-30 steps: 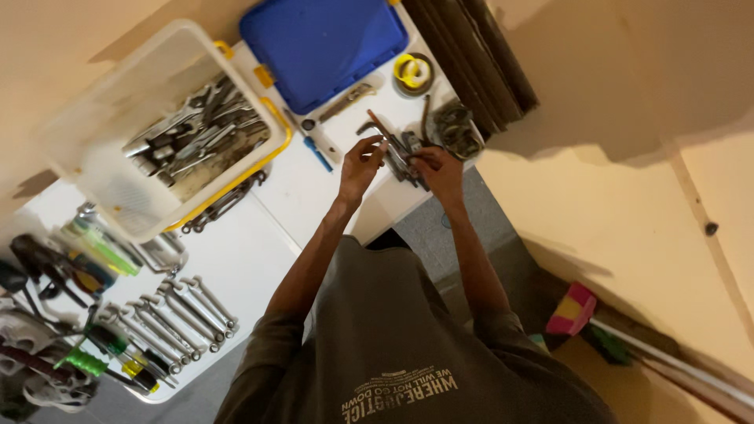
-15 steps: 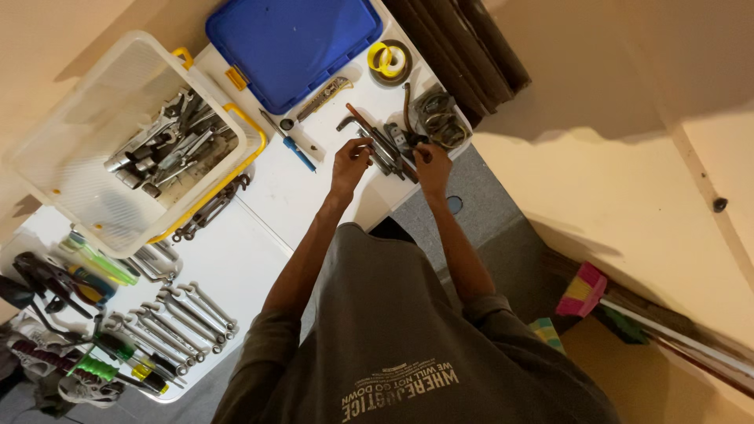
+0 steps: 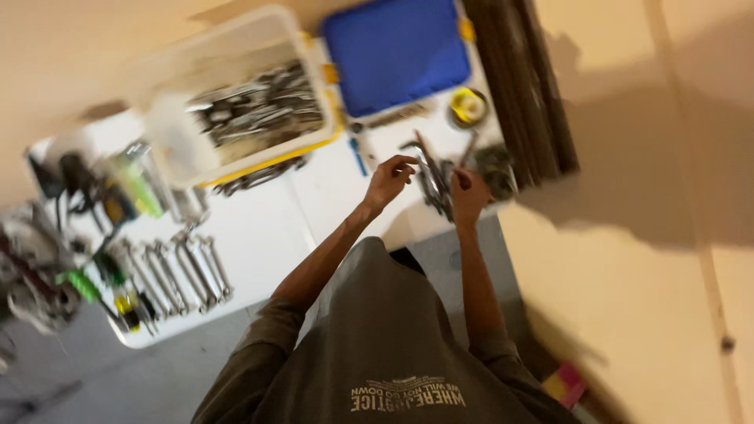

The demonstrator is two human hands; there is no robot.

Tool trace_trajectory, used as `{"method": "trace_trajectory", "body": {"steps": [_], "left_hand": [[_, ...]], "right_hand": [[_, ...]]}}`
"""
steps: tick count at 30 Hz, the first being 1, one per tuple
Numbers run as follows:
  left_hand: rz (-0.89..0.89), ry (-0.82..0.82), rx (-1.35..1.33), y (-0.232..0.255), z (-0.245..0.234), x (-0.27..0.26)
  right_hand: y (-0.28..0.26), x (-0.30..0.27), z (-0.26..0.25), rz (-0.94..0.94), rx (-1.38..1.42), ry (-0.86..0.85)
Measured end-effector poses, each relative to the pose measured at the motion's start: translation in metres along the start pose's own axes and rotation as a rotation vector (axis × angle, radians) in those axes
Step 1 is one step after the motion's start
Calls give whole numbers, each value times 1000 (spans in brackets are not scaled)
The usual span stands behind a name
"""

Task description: The person sorts wrenches and other hand tools out of a plastic storage bin and arranges them in neat rows on a white folding table, occasionally picking up individual tools to reposition them. The bin is emptied gradually as the tools are laid out by type.

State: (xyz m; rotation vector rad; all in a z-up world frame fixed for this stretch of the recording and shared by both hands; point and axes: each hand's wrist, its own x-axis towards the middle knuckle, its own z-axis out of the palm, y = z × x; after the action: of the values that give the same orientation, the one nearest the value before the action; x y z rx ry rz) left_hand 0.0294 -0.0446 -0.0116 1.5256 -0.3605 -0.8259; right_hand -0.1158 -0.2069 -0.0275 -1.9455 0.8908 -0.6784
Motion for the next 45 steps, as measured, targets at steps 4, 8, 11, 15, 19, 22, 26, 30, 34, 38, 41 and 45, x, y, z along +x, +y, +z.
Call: {"method": "trace_trajectory", "body": {"steps": [4, 8, 11, 15, 19, 22, 26, 30, 34, 38, 41, 45], "left_hand": [[-3, 163, 54, 41, -57, -16], [137, 359, 1, 63, -133, -41], [194, 526, 4, 72, -186, -70], [197, 659, -36, 81, -248, -99], [175, 650, -125, 86, -286, -114], [183, 633, -169, 86, -305, -121], [188, 624, -186, 82, -326, -127], [147, 615, -176, 77, -337, -127], [165, 559, -297, 69, -337, -132], [177, 576, -201, 67, -338, -129], [101, 583, -173, 75, -335, -122], [279, 543, -196, 93, -320, -109]], "right_hand": [[-88, 43, 45, -273, 174, -122], [-181, 60, 103, -402, 126, -311], [-229, 66, 161, -567, 153, -464], [-250, 81, 274, -615, 88, -698], [-227, 92, 387, -610, -37, -837], [-200, 96, 445, -721, -116, -853], [-181, 93, 483, -597, -293, -842], [-184, 88, 492, -679, -291, -748], [-197, 86, 484, -537, -311, -759], [-218, 89, 456, -145, -146, -891], [-239, 84, 418, 1, 62, -974], [-264, 65, 342, 140, 323, -1121]]}}
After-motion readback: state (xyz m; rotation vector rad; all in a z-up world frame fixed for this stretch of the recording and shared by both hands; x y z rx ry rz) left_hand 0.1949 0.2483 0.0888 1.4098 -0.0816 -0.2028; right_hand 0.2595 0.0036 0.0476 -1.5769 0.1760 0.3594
